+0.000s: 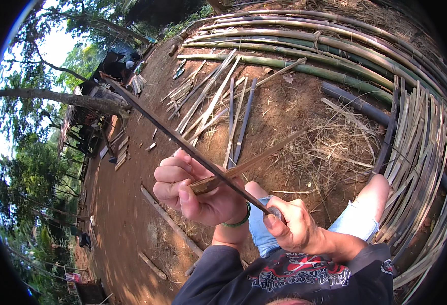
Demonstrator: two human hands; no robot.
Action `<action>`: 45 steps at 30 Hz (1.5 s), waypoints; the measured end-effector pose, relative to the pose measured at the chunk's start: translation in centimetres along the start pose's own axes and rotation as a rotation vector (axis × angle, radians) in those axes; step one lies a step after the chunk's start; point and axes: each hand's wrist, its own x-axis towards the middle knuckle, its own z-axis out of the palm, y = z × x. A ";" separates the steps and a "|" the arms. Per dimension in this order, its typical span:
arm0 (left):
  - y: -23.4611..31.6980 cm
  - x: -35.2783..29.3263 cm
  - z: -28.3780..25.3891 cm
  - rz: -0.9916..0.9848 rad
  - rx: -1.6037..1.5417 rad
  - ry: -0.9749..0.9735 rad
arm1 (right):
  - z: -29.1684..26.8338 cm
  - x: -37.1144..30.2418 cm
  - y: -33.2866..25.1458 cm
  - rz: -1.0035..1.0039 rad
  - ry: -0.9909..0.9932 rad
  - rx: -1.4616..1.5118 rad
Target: The person sits on the ground and uses a machete to split long bamboo poles into thin strips. They hold the bamboo with one hand and strike it with the machete to separate the material, occasionally inspecting the split pieces.
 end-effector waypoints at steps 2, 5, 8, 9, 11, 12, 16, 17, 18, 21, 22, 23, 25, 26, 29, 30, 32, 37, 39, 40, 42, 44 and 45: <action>-0.2 -0.3 0.4 -0.015 -0.022 0.011 | -0.6 -0.1 0.4 -0.005 0.050 -0.033; 0.3 -0.8 1.2 -0.037 0.036 -0.010 | -0.6 0.0 -0.7 -0.052 0.100 -0.136; 0.1 -1.3 1.5 0.004 -0.052 -0.007 | -1.8 0.0 0.8 -0.098 0.111 -0.203; 0.0 -1.3 1.6 0.033 -0.030 -0.012 | -2.1 0.0 1.4 0.023 0.180 -0.184; -0.2 -1.4 1.5 0.069 -0.022 -0.024 | -2.5 -0.1 1.7 0.087 0.259 -0.240; -0.4 -1.6 1.5 0.075 -0.029 -0.028 | -2.8 0.0 1.0 0.110 0.251 -0.177; 0.0 -2.1 1.8 0.056 -0.151 -0.074 | -2.2 -0.6 1.4 -0.132 0.171 -0.136; -0.4 -2.3 2.2 0.113 -0.088 -0.047 | -2.0 -0.7 2.6 -0.095 0.218 -0.159; -0.5 -2.3 2.3 0.102 -0.068 -0.052 | -2.3 -0.5 3.4 -0.023 0.258 -0.185; -0.4 -2.3 2.8 0.083 -0.073 -0.035 | -2.8 -0.5 2.4 -0.016 0.320 -0.207; -0.3 -2.2 3.1 0.069 -0.099 -0.049 | -2.5 -0.8 1.8 0.016 0.283 -0.104; -0.1 -2.2 3.4 0.055 -0.125 -0.062 | -2.3 -0.7 1.2 -0.302 0.296 -0.282; -0.4 -2.8 2.4 0.021 -0.245 -0.106 | -2.7 -0.7 0.4 -0.170 0.183 -0.092; -0.8 -3.2 2.3 0.017 -0.218 -0.090 | -2.7 -0.9 1.5 -0.173 0.230 -0.136; -0.1 -2.3 3.1 0.072 -0.036 -0.056 | -2.8 -1.5 5.0 0.064 0.245 -0.158; 0.1 -2.3 3.0 0.075 -0.048 -0.075 | -3.2 -1.2 4.2 0.111 0.284 -0.160; 0.0 -2.2 3.1 0.070 -0.100 -0.115 | -3.1 -1.4 1.6 -0.014 0.182 -0.125; -0.2 -2.6 3.0 0.018 -0.069 -0.116 | -2.3 -1.7 3.2 -0.145 0.171 -0.111; -0.3 -1.5 2.9 0.035 -0.066 -0.081 | -2.3 -2.8 5.7 -0.026 0.197 -0.132; -0.3 -1.5 3.2 0.017 -0.058 -0.018 | -2.7 -2.8 6.3 0.109 0.254 -0.143; -0.3 -1.5 3.2 0.013 -0.038 -0.029 | -3.2 -2.4 5.5 0.153 0.258 -0.193; -0.2 -1.4 3.3 0.009 -0.112 0.002 | -2.6 -2.0 2.8 0.074 0.230 -0.101; -0.1 -2.0 3.1 0.004 -0.182 0.051 | -2.8 -2.2 1.8 -0.058 0.152 -0.151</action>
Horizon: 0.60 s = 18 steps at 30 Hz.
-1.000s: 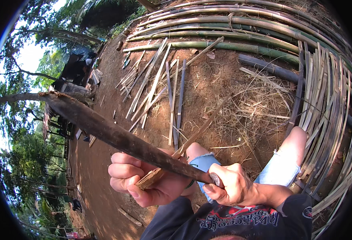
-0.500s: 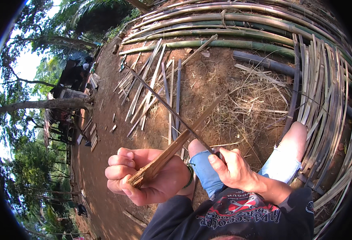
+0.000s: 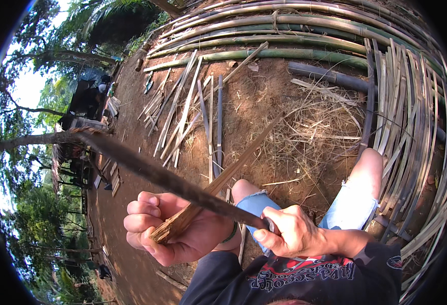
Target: The person sits on the ground and uses a machete to split long bamboo poles into thin strips. They hold the bamboo with one hand and strike it with the machete to separate the material, occasionally inspecting the split pieces.
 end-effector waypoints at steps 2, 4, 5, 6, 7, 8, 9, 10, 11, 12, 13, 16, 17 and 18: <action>-0.4 -0.8 -0.2 0.005 -0.066 0.050 | 0.3 -0.1 0.8 -0.071 0.013 -0.013; -0.5 0.5 -0.8 0.035 0.019 -0.104 | 0.8 -0.1 3.3 0.138 0.104 0.024; -0.7 0.7 -0.9 0.046 0.057 -0.172 | 0.4 -0.1 5.9 0.270 0.156 -0.112; -0.8 0.6 -0.9 0.015 0.021 -0.158 | -0.2 0.5 7.3 0.371 0.181 -0.156; -0.8 0.5 -0.8 0.039 0.036 -0.150 | -0.6 0.7 8.2 0.471 0.208 -0.199; -0.7 0.5 -0.7 0.063 0.050 -0.143 | -0.4 -0.2 7.8 0.438 0.212 -0.127; -0.5 0.7 -0.6 0.090 0.075 -0.137 | 0.3 -0.3 6.8 0.349 0.183 -0.063; -0.5 0.4 -1.1 0.074 0.081 -0.145 | 0.4 -0.3 4.9 0.253 0.120 -0.013; -0.8 0.2 -0.9 0.063 0.070 -0.151 | 0.0 0.0 3.4 0.146 0.067 0.028; -0.9 0.2 -0.9 0.061 0.066 -0.166 | 0.0 0.0 3.5 0.053 0.037 0.027; -0.9 0.3 -0.8 0.056 0.073 -0.160 | 0.0 0.0 4.8 0.107 0.077 -0.028; -0.8 0.2 -0.3 0.049 0.065 -0.148 | -1.0 -0.5 13.8 0.350 0.221 -0.159; -0.7 0.0 -0.2 0.053 0.050 -0.162 | -1.9 -0.8 15.9 0.484 0.283 -0.165; -0.9 -0.3 -0.3 0.056 0.035 -0.174 | -2.6 -0.8 16.1 0.531 0.268 -0.144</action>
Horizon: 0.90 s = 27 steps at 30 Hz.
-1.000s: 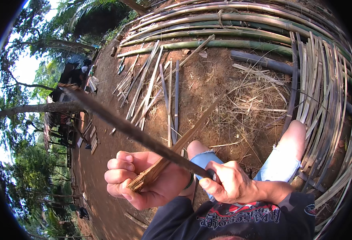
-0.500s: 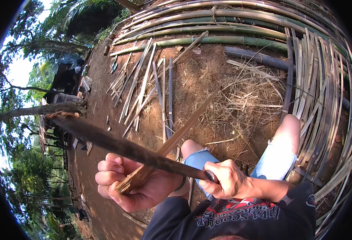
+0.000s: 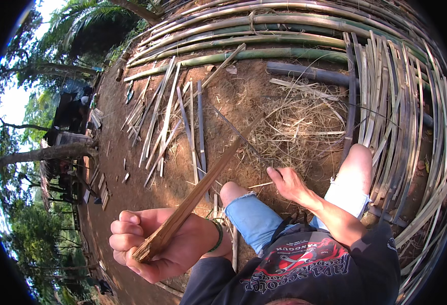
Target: The person sits on the ground and uses a machete to split long bamboo poles into thin strips. They hold the bamboo with one hand and strike it with the machete to separate the material, occasionally inspecting the split pieces.
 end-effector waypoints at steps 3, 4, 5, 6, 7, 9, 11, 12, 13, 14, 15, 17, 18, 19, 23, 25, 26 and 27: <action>0.0 0.2 -0.1 -0.006 0.051 0.046 | -0.5 -2.2 -4.8 -0.140 -0.083 0.011; -0.2 0.1 0.1 -0.005 0.032 0.064 | -0.4 -3.1 -5.5 -0.279 -0.138 0.007; -0.2 0.2 0.4 -0.005 0.025 0.074 | -1.0 -3.9 -7.6 -0.413 -0.200 0.035; -0.4 0.0 0.5 -0.013 0.004 0.088 | -1.2 -4.5 -8.5 -0.474 -0.202 0.097; -0.3 0.4 0.5 -0.004 -0.007 0.096 | -1.2 -4.9 -9.4 -0.546 -0.217 0.168; -0.5 0.6 0.2 -0.022 -0.035 0.064 | -1.7 -5.4 -10.3 -0.447 -0.250 0.157; -1.0 0.7 0.1 -0.035 -0.055 0.060 | -2.3 -5.7 -10.1 -0.358 -0.312 0.093; -1.0 1.1 0.4 -0.030 -0.062 -0.008 | -1.4 -6.0 -9.2 -0.731 -0.100 -0.029; -1.2 1.1 0.7 -0.032 -0.079 -0.068 | -0.3 -6.6 -9.0 -0.878 0.130 -0.093; -1.1 1.0 1.1 -0.016 -0.053 -0.108 | 0.2 -7.6 -9.3 -0.742 0.036 0.103; -0.8 0.9 1.5 -0.001 -0.029 -0.143 | -0.3 -8.2 -10.7 -0.638 -0.074 0.223; -0.7 0.1 1.6 0.003 -0.012 -0.159 | -2.0 -8.5 -14.2 -0.472 -0.275 0.372; -0.3 -0.1 2.0 -0.009 0.005 -0.148 | -2.1 -8.8 -15.6 -0.477 -0.325 0.394; 0.1 -0.4 2.1 -0.023 0.031 -0.139 | -2.0 -8.8 -16.0 -0.524 -0.344 0.370; 0.1 -1.0 1.6 0.007 0.001 -0.094 | -2.0 -9.0 -15.9 -0.537 -0.352 0.311; 0.2 -0.5 1.6 0.054 0.013 -0.107 | -2.1 -9.1 -16.4 -0.488 -0.361 0.324; 0.4 -0.2 1.8 0.065 0.068 -0.092 | -2.2 -9.2 -16.8 -0.463 -0.366 0.330; 0.2 -0.7 1.9 0.072 0.090 0.013 | -2.2 -9.1 -16.9 -0.519 -0.362 0.332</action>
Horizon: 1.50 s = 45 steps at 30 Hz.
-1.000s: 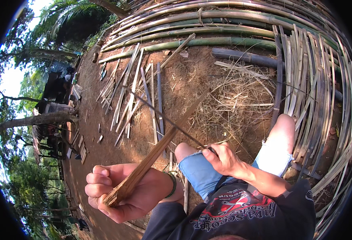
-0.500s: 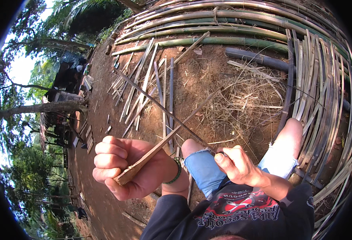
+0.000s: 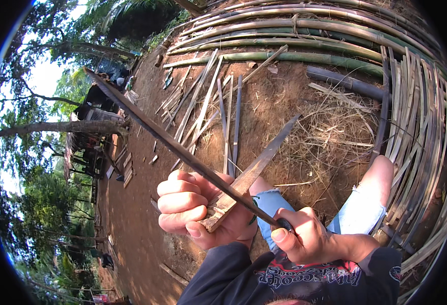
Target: The person sits on the ground and uses a machete to split long bamboo poles into thin strips. They hold the bamboo with one hand and strike it with the machete to separate the material, occasionally inspecting the split pieces.
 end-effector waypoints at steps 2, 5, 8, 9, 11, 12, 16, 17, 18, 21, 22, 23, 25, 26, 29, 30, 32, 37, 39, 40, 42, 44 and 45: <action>-0.4 -1.4 0.3 0.001 0.056 0.210 | 0.0 0.3 0.1 -0.107 -0.014 -0.020; 0.1 0.0 -0.6 -0.075 -0.032 -0.006 | 0.4 0.2 2.4 -0.047 0.026 -0.002; -0.4 0.6 -0.5 -0.034 -0.055 -0.007 | 0.4 0.7 1.5 -0.034 0.004 -0.006; -0.3 -0.1 0.0 -0.045 -0.100 0.032 | 0.2 0.9 0.7 -0.085 -0.012 -0.022; -0.1 -0.2 -0.1 -0.126 -0.133 -0.011 | -0.2 1.3 0.5 -0.126 -0.037 -0.052; 0.2 0.1 0.0 -0.192 -0.118 -0.098 | 0.3 0.9 2.2 -0.200 0.076 -0.094; -1.3 0.7 -0.2 -0.066 -0.098 -0.130 | -0.3 1.0 2.4 -0.037 0.102 -0.125; -1.1 0.4 -0.2 -0.093 -0.190 -0.132 | -0.5 1.3 1.4 -0.056 0.062 -0.091; -0.7 -0.1 -0.1 -0.128 -0.281 -0.128 | -0.6 1.4 0.7 -0.066 0.024 -0.059; -0.7 0.8 -0.7 -0.069 -0.164 -0.092 | 0.0 1.0 3.2 0.004 0.055 -0.067; -1.0 1.0 -0.6 -0.032 -0.067 -0.105 | -0.1 0.7 4.4 0.088 0.120 -0.055; -1.1 0.9 -0.3 -0.025 -0.017 -0.075 | -0.2 0.4 5.0 0.031 0.212 -0.161; -1.0 0.6 -0.3 -0.005 -0.081 -0.089 | -0.7 0.3 3.0 0.062 0.081 -0.097; -0.9 0.4 -0.3 0.003 -0.117 -0.093 | -0.7 0.4 2.3 0.078 0.018 -0.068; -1.1 -0.8 -0.4 -0.042 -0.125 -0.038 | -1.2 0.0 4.1 -0.006 0.048 -0.117; -0.6 0.3 -0.9 0.002 -0.050 -0.038 | -0.5 -0.1 5.2 0.057 0.069 -0.092; -0.4 0.9 -1.1 0.012 -0.018 -0.078 | -0.2 -0.6 7.2 -0.030 0.181 -0.206; -0.8 -0.3 -0.5 0.052 -0.046 -0.001 | -0.3 -0.8 5.0 -0.044 0.071 -0.072; -0.7 -0.1 -0.7 0.030 -0.055 -0.003 | -0.3 -1.0 7.6 -0.019 0.157 -0.154; -0.4 0.3 -1.0 0.026 -0.045 -0.012 | -0.6 -1.2 9.2 0.074 0.196 -0.216; 0.0 0.4 -1.6 0.031 -0.014 -0.052 | -1.5 -0.4 11.2 0.229 0.218 -0.283; 0.1 0.0 -1.6 0.031 -0.083 -0.029 | -0.5 -1.9 9.8 0.228 0.175 -0.124; -0.1 -0.5 -1.1 0.047 -0.064 0.020 | -0.7 -1.2 7.0 0.072 0.142 -0.124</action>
